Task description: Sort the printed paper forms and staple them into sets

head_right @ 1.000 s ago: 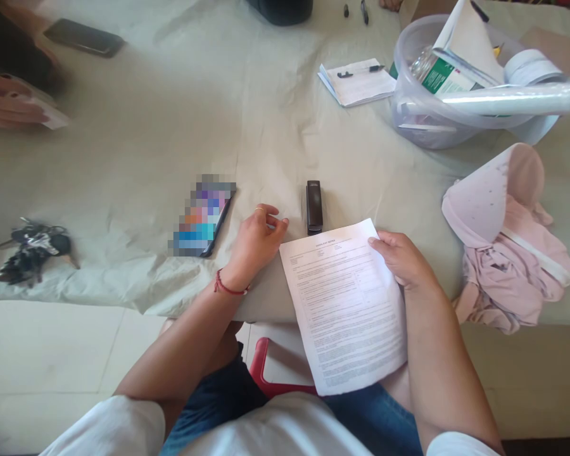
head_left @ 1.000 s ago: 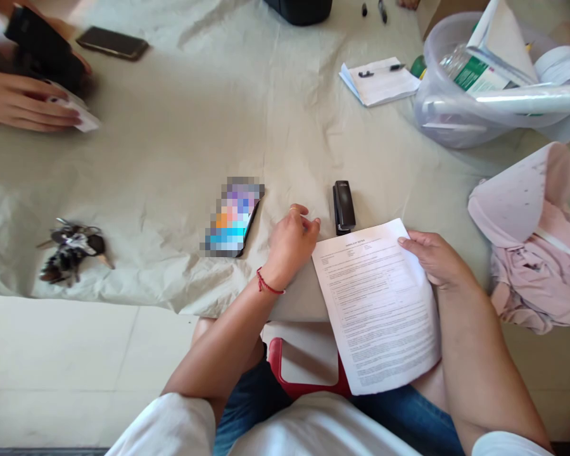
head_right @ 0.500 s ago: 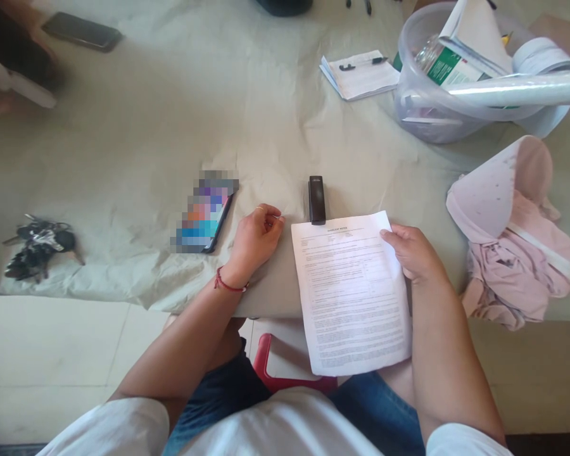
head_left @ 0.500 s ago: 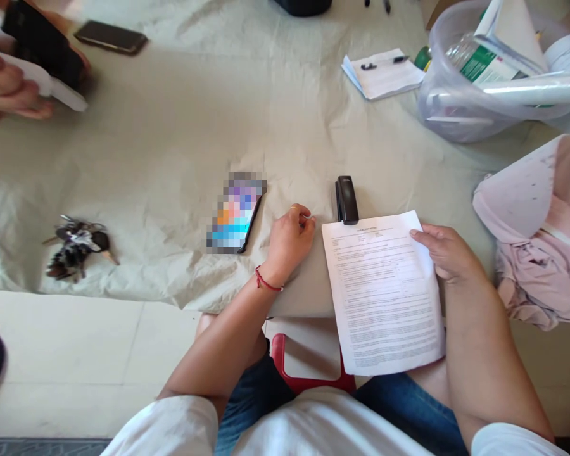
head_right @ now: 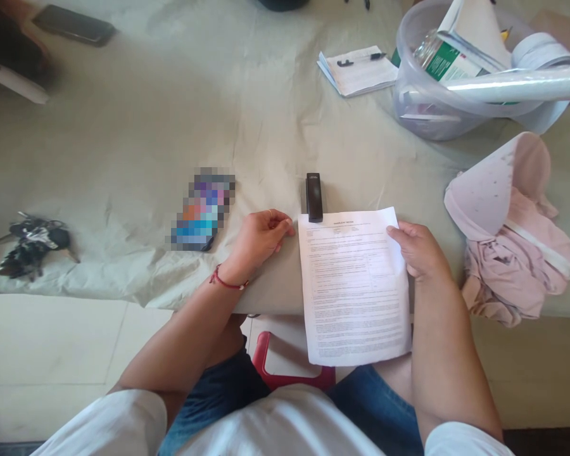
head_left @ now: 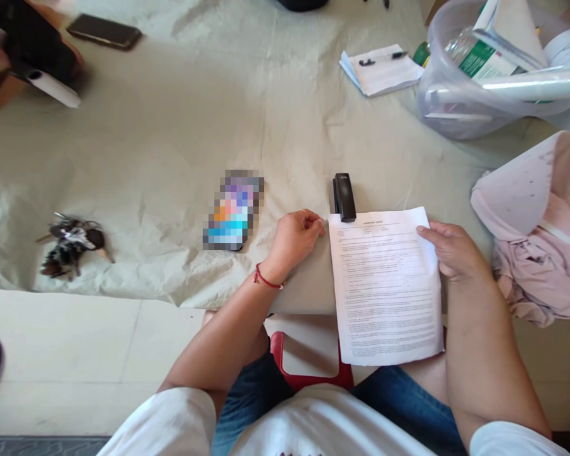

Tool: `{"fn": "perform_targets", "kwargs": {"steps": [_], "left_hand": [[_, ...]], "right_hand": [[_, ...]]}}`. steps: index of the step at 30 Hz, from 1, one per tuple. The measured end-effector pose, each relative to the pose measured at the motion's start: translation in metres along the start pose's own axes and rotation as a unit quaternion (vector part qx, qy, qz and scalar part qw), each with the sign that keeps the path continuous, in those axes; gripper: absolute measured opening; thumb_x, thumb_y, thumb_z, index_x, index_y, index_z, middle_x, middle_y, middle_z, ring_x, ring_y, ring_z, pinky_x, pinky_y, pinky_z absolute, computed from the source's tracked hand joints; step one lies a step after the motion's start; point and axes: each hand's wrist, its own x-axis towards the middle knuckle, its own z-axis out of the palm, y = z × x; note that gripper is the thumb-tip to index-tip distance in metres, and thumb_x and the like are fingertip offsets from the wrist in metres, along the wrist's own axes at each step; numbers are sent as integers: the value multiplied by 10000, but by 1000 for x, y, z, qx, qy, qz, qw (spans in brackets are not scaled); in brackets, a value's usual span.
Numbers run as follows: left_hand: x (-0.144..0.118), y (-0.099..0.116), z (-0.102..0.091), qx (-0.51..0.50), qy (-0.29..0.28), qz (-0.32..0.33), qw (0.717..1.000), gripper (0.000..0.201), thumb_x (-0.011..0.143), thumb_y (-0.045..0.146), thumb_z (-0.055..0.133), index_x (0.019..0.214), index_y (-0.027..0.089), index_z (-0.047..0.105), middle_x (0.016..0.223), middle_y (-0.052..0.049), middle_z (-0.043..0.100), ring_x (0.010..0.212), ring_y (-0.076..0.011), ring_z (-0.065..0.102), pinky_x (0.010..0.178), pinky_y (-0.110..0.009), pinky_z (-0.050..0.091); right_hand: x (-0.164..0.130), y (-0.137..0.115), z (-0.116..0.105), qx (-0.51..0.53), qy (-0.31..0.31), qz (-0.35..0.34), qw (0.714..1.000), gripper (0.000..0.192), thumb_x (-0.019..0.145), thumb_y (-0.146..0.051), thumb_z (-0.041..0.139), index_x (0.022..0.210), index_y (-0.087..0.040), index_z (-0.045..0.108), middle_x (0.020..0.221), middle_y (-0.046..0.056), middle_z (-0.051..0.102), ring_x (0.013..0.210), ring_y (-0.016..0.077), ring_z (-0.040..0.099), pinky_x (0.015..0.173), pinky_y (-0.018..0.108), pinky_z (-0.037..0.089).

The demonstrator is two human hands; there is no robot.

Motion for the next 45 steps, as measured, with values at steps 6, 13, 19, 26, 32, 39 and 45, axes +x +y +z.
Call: {"fn": "perform_targets", "kwargs": {"steps": [6, 13, 19, 26, 32, 39, 45], "left_hand": [[-8, -13, 22, 139, 58, 163, 975, 173, 1000, 190, 594, 1049, 222, 757, 1084, -70, 827, 934, -224, 767, 896, -371, 599], [19, -25, 27, 159, 68, 373, 912, 401, 1132, 288, 482, 1474, 230, 684, 1646, -135, 638, 1618, -278, 506, 1327, -528, 396], [38, -28, 30, 104, 45, 403, 908, 428, 1151, 347, 473, 1481, 197, 701, 1631, -142, 649, 1601, -265, 536, 1321, -506, 447], [41, -20, 29, 105, 36, 377, 919, 368, 1133, 326, 532, 1402, 231, 765, 1582, -100, 695, 1605, -269, 531, 1318, -518, 455], [31, -11, 28, 167, 38, 297, 940, 312, 1117, 313, 606, 1378, 303, 777, 1604, -50, 679, 1700, -340, 367, 1378, -699, 211], [24, -5, 29, 169, 31, 249, 953, 290, 1124, 337, 616, 1370, 368, 767, 1634, 4, 647, 1731, -342, 288, 1375, -783, 83], [26, -6, 32, 175, 35, 251, 951, 318, 1108, 277, 635, 1386, 371, 758, 1635, 10, 644, 1714, -362, 325, 1343, -845, 82]], "right_hand": [[0, 1, -5, -14, 15, -3, 1000, 345, 679, -517, 923, 908, -286, 811, 966, 53, 864, 993, 363, 839, 963, 505, 694], [0, 3, -7, -8, 5, 3, 1000, 349, 692, -508, 914, 932, -280, 805, 971, 50, 861, 986, 355, 836, 984, 492, 680], [2, 7, -11, -29, -4, -12, 1000, 303, 757, -538, 879, 929, -302, 797, 955, 38, 853, 981, 348, 829, 931, 481, 689], [0, 7, -10, -13, 8, -1, 1000, 281, 760, -498, 878, 947, -302, 806, 1014, 43, 859, 1046, 354, 829, 993, 471, 681], [2, 8, -10, -14, 9, -10, 1000, 334, 731, -510, 914, 946, -280, 803, 931, 37, 854, 969, 329, 840, 903, 437, 710], [5, 12, -11, 13, 17, -11, 1000, 298, 709, -471, 947, 909, -285, 826, 858, 8, 841, 830, 268, 832, 741, 346, 700], [6, 13, -11, 33, 9, -13, 999, 310, 701, -447, 944, 927, -265, 833, 895, 24, 852, 799, 253, 815, 737, 347, 684]]}}
